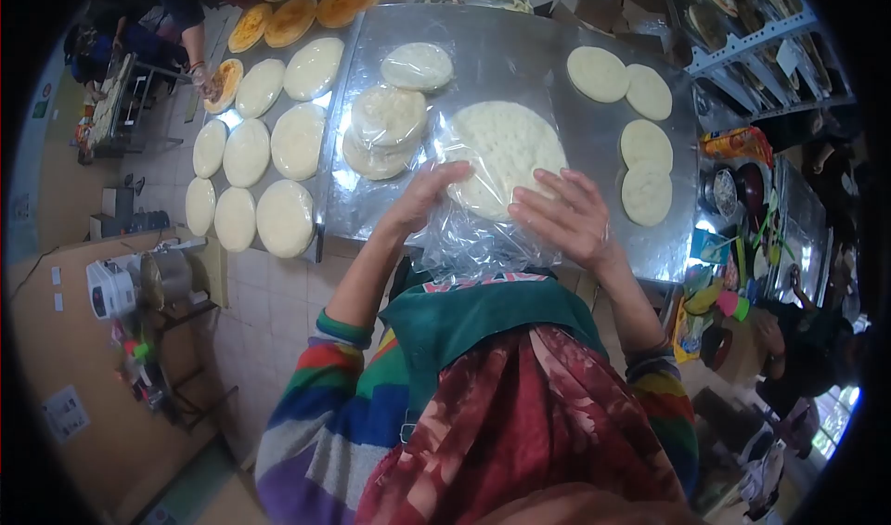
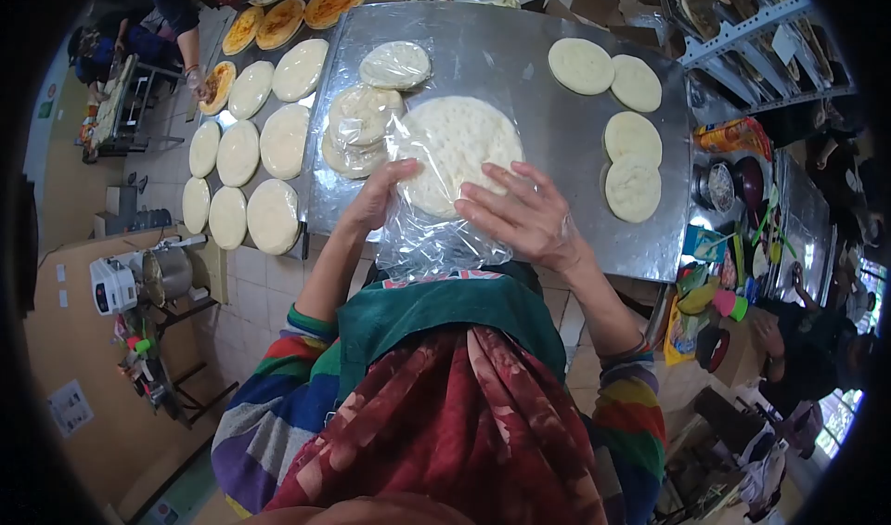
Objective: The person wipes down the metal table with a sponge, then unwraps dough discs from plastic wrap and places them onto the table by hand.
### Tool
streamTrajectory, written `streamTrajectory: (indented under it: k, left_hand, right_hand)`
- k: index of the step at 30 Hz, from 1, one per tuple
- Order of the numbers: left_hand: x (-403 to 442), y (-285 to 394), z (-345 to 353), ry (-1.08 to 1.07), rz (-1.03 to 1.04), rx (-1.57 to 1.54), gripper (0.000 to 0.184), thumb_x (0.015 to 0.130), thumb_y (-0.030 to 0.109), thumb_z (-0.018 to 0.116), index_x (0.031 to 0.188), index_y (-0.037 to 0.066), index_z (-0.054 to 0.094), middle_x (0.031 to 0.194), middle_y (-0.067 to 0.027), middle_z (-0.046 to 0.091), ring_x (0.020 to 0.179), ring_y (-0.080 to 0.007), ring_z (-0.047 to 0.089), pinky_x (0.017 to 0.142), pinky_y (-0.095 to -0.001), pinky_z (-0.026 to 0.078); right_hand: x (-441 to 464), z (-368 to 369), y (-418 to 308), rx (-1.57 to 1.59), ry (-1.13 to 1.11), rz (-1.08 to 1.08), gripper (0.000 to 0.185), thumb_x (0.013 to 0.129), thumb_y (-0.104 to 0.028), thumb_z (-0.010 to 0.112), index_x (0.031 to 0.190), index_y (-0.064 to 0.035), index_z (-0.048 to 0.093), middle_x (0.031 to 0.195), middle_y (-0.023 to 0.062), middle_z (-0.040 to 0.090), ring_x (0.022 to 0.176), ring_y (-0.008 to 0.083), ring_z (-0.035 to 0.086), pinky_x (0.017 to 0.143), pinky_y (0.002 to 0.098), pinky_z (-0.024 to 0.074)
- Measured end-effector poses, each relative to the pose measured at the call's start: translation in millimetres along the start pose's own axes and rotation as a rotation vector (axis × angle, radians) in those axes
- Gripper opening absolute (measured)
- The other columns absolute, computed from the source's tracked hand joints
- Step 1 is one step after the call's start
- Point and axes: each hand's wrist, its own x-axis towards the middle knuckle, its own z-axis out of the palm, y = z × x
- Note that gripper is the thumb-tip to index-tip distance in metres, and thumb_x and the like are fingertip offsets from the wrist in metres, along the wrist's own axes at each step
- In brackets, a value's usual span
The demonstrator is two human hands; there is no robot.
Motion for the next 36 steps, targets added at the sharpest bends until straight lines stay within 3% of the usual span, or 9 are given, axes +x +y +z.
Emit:
streamTrajectory:
  k: [4,7,10,16,25,29,32,35,36]
  left_hand:
    - [-4,-12,-3,0.012,0.22,0.061,0.051,0.081,0.025,0.06,0.12,-0.006,0.05,0.115,-0.0129,0.058,0.099,-0.0181,0.058,0.087,-0.0303,0.046]
    - [-8,-17,-11,0.027,0.255,0.146,0.053,0.08,0.024,0.059,0.123,-0.006,0.048,0.115,-0.0124,0.058,0.101,-0.0174,0.057,0.088,-0.0294,0.045]
    - [-10,-18,-9,0.011,0.272,0.184,0.054,0.081,0.024,0.058,0.125,-0.005,0.046,0.115,-0.0124,0.058,0.103,-0.0173,0.055,0.09,-0.0297,0.043]
    - [-14,-20,-7,-0.089,0.37,0.205,0.066,0.087,0.049,0.051,0.13,-0.002,0.045,0.095,-0.0049,0.056,0.086,-0.0126,0.051,0.078,-0.0274,0.042]
    - [-1,17,-49,-0.147,0.25,0.527,0.088,0.083,0.077,0.026,0.126,0.004,0.052,0.067,0.0029,0.039,0.068,-0.009,0.039,0.065,-0.0233,0.032]
    - [8,46,-20,-0.274,0.139,0.601,0.095,0.079,0.081,0.024,0.127,0.004,0.051,0.076,-0.0006,0.048,0.076,-0.0115,0.046,0.069,-0.0277,0.039]
    - [24,62,-8,-0.459,-0.005,0.925,0.096,0.078,0.081,0.032,0.131,0.001,0.043,0.114,-0.0131,0.052,0.102,-0.0217,0.052,0.089,-0.0331,0.041]
    - [13,64,25,-0.369,0.027,1.075,0.086,0.083,0.066,0.047,0.131,-0.005,0.039,0.123,-0.017,0.051,0.111,-0.0242,0.05,0.095,-0.0345,0.04]
    - [14,61,31,-0.352,0.045,1.014,0.083,0.085,0.062,0.05,0.131,-0.006,0.039,0.122,-0.0168,0.052,0.111,-0.0236,0.051,0.095,-0.0345,0.04]
  right_hand:
    - [-19,-5,24,0.171,0.151,0.303,0.029,0.085,-0.016,0.061,0.115,-0.0144,0.063,0.121,0.005,0.059,0.112,0.0243,0.055,0.095,0.0407,0.0418]
    - [-17,-8,30,0.479,0.353,0.916,0.033,0.091,-0.014,0.054,0.123,-0.0083,0.055,0.116,0.0084,0.061,0.109,0.0231,0.056,0.088,0.034,0.0455]
    - [4,3,22,0.805,0.318,1.013,0.042,0.092,-0.012,0.053,0.133,-0.0049,0.044,0.111,0.0074,0.062,0.104,0.0183,0.058,0.085,0.0267,0.0462]
    - [19,15,37,1.341,0.158,0.973,0.055,0.088,-0.009,0.06,0.138,-0.0052,0.037,0.115,0.0083,0.061,0.104,0.0137,0.057,0.091,0.0253,0.0442]
    - [56,-59,116,1.11,-0.368,0.552,0.047,0.084,-0.022,0.066,0.126,-0.0043,0.052,0.115,0.0064,0.06,0.106,0.0159,0.056,0.095,0.0287,0.0427]
    - [103,-43,103,0.969,-0.749,0.219,0.048,0.081,-0.029,0.07,0.119,-0.0029,0.057,0.106,0.008,0.063,0.098,0.0169,0.058,0.087,0.0285,0.0448]
    - [124,-12,86,0.952,-0.916,0.063,0.045,0.079,-0.031,0.071,0.113,-0.0034,0.059,0.102,0.0094,0.064,0.091,0.0174,0.059,0.079,0.03,0.046]
    - [137,-11,70,0.734,-0.929,0.162,0.04,0.08,-0.029,0.07,0.109,-0.0042,0.06,0.101,0.0092,0.063,0.088,0.02,0.059,0.077,0.0334,0.0457]
    - [124,4,76,0.693,-0.682,0.104,0.038,0.078,-0.029,0.07,0.105,-0.0051,0.06,0.1,0.0087,0.062,0.089,0.0223,0.059,0.079,0.0355,0.0456]
